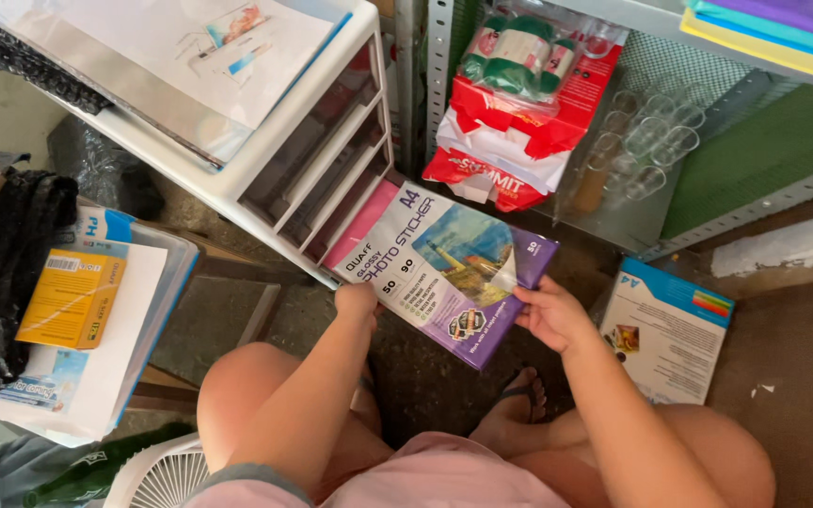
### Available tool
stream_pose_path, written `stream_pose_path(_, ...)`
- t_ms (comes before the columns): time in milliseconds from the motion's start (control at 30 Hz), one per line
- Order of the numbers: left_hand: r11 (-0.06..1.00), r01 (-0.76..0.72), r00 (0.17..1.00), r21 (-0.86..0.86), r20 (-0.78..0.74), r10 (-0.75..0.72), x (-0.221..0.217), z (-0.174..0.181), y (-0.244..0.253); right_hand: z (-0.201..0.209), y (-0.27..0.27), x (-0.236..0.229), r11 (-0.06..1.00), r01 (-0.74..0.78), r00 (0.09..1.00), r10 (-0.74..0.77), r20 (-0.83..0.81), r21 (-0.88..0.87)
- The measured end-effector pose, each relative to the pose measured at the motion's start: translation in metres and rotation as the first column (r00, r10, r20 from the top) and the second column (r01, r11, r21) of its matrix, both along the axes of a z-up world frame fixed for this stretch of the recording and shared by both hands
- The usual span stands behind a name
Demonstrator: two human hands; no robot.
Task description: The person sits on the floor and organizes stationery items on a metal shelf. They move a small stool, then repeatedly pick up packages of photo paper, inkjet paper, and photo stickers from the shelf and place them onto the stool. The person also moves a plastic tray and a pink box on the stool.
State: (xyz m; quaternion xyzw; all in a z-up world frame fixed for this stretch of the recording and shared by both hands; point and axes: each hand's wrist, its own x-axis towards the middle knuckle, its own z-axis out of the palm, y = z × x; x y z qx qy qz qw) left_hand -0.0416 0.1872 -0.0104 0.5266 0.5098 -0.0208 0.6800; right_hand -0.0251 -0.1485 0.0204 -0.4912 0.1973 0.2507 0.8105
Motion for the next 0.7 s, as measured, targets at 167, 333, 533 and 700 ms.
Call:
stream_pose_path(167, -0.374, 0.894, 0.055, 0.247, -0.888, -0.456, 0.021, -0.077, 0.033, -0.027, 0.026, 0.025, 1.0, -0.012, 0.997, 0.014, -0.079, 0.02)
stream_pose_path(333, -0.432, 0.86, 0.096, 0.27, -0.919, -0.383, 0.035, -0.107, 0.059, -0.081, 0.046, 0.055, 0.999, -0.015, 0.995, 0.02, -0.098, 0.047)
stream_pose_path(533, -0.322, 0.904, 0.148, 0.282, -0.912, -0.383, 0.046, -0.108, 0.075, -0.122, 0.094, 0.065, 0.997, 0.076, 0.991, -0.078, -0.104, -0.026)
stream_pose_path(700, 0.93, 0.116, 0.984, 0.349, -0.168, -0.059, 0.044, -0.014, 0.029, -0.178, 0.127, 0.058, 0.883, 0.198, 0.973, -0.229, -0.022, -0.426)
